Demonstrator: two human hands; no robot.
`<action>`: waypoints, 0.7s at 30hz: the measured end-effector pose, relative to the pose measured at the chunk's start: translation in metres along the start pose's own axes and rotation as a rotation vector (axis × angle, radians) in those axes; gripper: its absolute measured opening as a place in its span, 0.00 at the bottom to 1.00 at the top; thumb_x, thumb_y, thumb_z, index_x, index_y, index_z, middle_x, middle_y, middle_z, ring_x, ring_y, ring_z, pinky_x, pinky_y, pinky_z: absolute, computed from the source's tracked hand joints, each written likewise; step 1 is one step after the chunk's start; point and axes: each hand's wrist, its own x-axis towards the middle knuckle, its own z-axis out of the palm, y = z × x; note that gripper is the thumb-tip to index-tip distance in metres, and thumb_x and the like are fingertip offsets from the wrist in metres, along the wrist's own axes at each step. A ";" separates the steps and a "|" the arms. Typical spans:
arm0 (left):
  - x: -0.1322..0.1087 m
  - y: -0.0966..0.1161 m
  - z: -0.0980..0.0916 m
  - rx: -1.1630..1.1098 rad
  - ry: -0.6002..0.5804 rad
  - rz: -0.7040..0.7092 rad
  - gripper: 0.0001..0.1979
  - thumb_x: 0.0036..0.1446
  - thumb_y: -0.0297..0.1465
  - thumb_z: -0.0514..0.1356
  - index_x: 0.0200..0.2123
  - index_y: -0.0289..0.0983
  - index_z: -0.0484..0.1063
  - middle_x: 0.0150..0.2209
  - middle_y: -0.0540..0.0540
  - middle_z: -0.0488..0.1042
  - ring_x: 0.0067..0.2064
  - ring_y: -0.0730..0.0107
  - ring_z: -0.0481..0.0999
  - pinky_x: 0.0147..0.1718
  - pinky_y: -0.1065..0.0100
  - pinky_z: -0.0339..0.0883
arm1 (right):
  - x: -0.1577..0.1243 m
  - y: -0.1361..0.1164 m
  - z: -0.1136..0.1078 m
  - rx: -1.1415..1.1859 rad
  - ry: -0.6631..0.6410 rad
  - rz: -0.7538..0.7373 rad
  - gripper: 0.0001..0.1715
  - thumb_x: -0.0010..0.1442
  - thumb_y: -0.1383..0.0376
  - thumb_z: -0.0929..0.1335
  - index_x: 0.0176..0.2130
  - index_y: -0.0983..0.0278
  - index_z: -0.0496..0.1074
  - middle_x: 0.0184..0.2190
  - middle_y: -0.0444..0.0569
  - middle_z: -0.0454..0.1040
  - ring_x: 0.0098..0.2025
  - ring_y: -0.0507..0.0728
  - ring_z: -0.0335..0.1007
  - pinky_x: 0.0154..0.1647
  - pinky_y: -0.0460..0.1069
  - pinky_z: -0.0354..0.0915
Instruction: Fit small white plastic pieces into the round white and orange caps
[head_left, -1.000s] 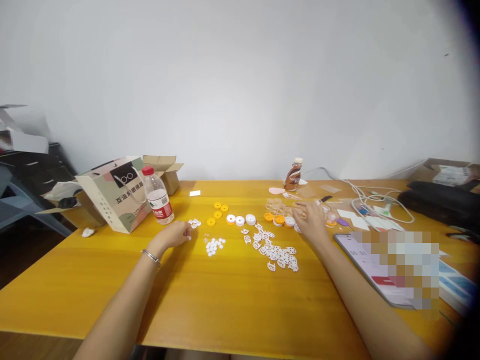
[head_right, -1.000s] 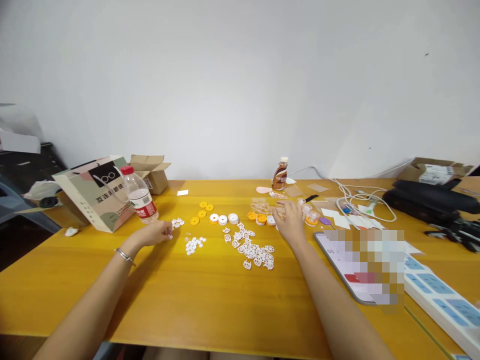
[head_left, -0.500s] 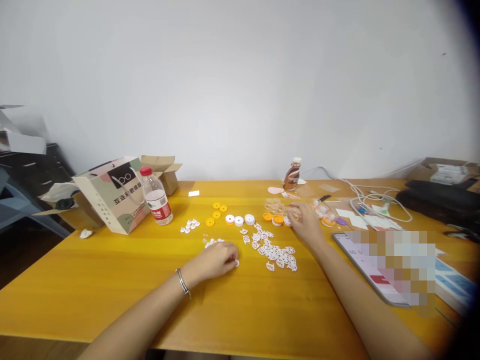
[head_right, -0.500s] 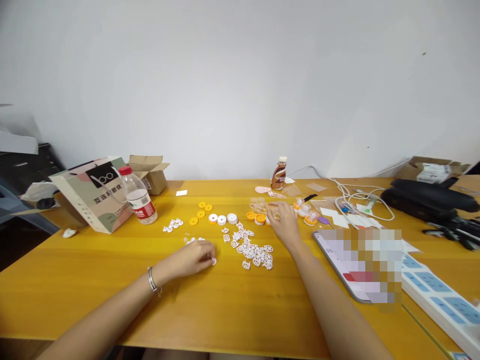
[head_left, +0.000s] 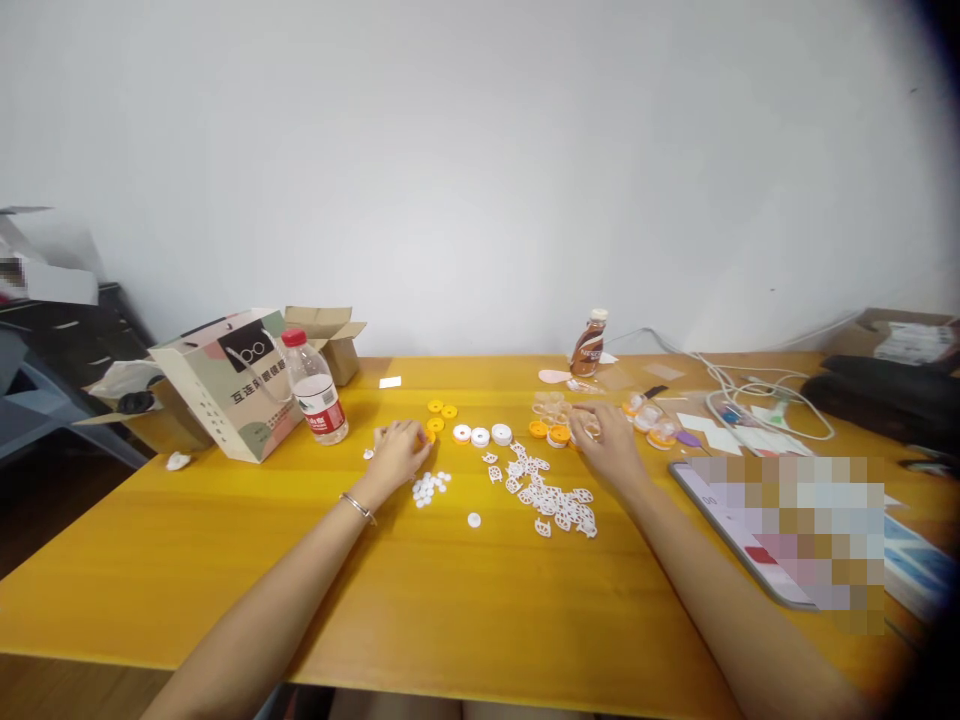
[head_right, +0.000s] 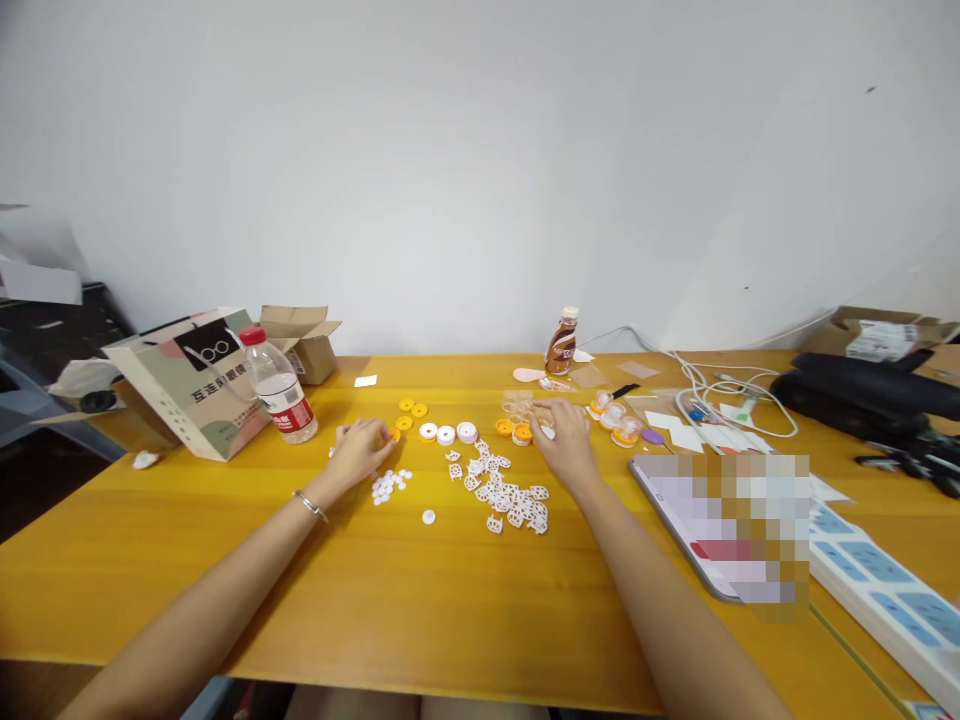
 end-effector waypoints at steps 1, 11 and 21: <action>-0.005 0.005 -0.005 -0.058 -0.014 0.074 0.08 0.54 0.36 0.54 0.33 0.38 0.65 0.37 0.47 0.71 0.43 0.64 0.66 0.44 0.63 0.51 | 0.000 -0.001 0.000 0.002 -0.001 -0.001 0.12 0.55 0.60 0.62 0.39 0.62 0.65 0.38 0.51 0.70 0.41 0.60 0.64 0.43 0.55 0.59; -0.043 0.050 -0.019 -0.235 -0.381 0.564 0.12 0.51 0.40 0.58 0.37 0.41 0.65 0.37 0.51 0.71 0.41 0.67 0.67 0.43 0.64 0.51 | 0.001 -0.007 -0.003 0.054 -0.016 -0.038 0.12 0.56 0.60 0.62 0.39 0.62 0.65 0.39 0.52 0.70 0.43 0.60 0.65 0.44 0.56 0.59; -0.014 -0.017 -0.038 0.012 -0.232 0.304 0.09 0.56 0.31 0.52 0.32 0.38 0.71 0.33 0.48 0.73 0.34 0.70 0.70 0.36 0.70 0.56 | -0.008 -0.055 -0.007 0.289 -0.174 -0.178 0.07 0.57 0.64 0.62 0.37 0.62 0.66 0.33 0.50 0.70 0.37 0.57 0.65 0.40 0.53 0.61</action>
